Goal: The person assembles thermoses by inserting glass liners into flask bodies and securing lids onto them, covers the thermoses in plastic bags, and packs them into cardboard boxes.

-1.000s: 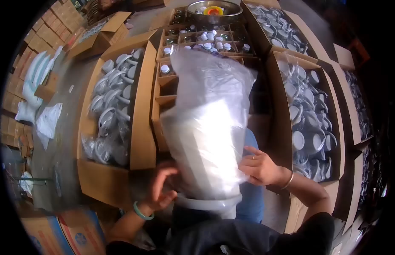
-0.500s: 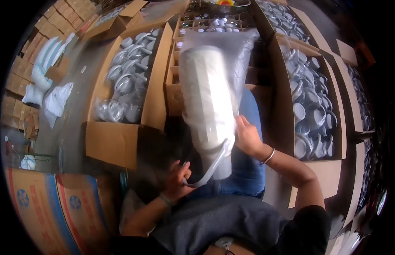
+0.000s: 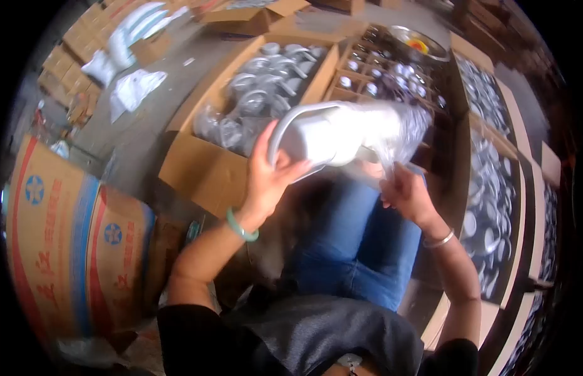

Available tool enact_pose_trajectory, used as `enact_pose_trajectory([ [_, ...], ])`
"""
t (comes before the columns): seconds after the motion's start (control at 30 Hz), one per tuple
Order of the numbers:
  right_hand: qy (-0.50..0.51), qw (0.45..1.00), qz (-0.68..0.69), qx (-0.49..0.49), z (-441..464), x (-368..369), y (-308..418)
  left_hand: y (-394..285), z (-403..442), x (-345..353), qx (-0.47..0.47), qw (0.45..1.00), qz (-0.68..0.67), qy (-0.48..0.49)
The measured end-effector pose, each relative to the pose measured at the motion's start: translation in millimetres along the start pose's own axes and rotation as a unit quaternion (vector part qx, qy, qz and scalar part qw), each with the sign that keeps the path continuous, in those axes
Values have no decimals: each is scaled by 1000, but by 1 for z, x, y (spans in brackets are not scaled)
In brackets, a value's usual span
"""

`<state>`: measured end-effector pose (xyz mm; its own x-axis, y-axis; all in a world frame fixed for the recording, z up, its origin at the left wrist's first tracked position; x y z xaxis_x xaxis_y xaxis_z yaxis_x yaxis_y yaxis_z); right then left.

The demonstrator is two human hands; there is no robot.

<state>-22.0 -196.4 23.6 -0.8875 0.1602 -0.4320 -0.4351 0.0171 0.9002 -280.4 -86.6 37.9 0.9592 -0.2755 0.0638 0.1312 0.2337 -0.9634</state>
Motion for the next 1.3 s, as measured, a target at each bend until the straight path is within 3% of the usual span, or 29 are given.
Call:
enact_pose_trajectory([
  [0.03, 23, 999, 43, 9, 12, 2, 43, -12, 19, 0, 20, 1000, 3, 4],
  [0.1, 11, 990, 15, -140, 61, 6, 67, -45, 66, -4, 13, 999, 43, 28],
  [0.17, 7, 979, 176, -105, 118, 14, 101, -79, 123, -19, 11, 997, 58, 54],
  [0.3, 44, 967, 243, -60, 220, 39, 162, -122, 234, -67, -64, 982, 162, 66],
  [0.37, 49, 965, 250, -65, 261, 58, 178, -152, 262, -86, -36, 960, 274, 55],
  [0.43, 122, 968, 205, -75, 285, 83, 196, -150, 312, -131, -10, 937, 345, 55],
  [0.57, 169, 969, 171, -55, 318, 146, 192, -152, 319, -164, 87, 914, 395, 25],
  [0.63, 207, 962, 174, -44, 332, 179, 175, -142, 322, -185, 190, 833, 520, 10],
  [0.67, 209, 961, 176, -44, 339, 195, 161, -133, 321, -193, 140, 836, 530, 29],
  [0.77, 228, 957, 170, -64, 349, 229, 131, -96, 321, -216, 170, 845, 504, 62],
  [0.83, 197, 962, 183, -38, 338, 227, 113, -69, 324, -231, 144, 831, 535, 56],
  [0.9, 191, 960, 206, -17, 314, 207, 93, -37, 324, -249, 125, 806, 577, 38],
  [0.93, 207, 953, 223, -14, 296, 193, 79, -31, 318, -244, 51, 785, 615, 61],
  [1.03, 184, 960, 210, -28, 237, 149, 11, 24, 323, -253, 23, 800, 597, 58],
  [1.1, 174, 952, 249, 38, 191, 114, -27, 84, 333, -267, 95, 807, 580, 57],
  [1.17, 92, 987, 131, 14, 145, 78, -65, 171, 349, -289, 76, 803, 590, 34],
  [1.23, 37, 965, 225, 133, 95, 41, -70, 242, 349, -300, 15, 807, 576, 125],
  [1.3, -71, 957, 220, 176, 51, 7, -81, 251, 329, -268, -148, 734, 657, 89],
])
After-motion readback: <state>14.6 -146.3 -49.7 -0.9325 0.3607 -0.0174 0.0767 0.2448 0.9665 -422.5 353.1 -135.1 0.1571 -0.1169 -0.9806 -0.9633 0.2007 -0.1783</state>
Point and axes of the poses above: each hand's wrist, its own z-axis towards the middle knuckle, its own x-axis out of the palm, y = z × x, the point moved 5 cm from there along z, towards the middle knuckle, and after that the axes turned 3 degrees about -y, right-handed, at the moved point
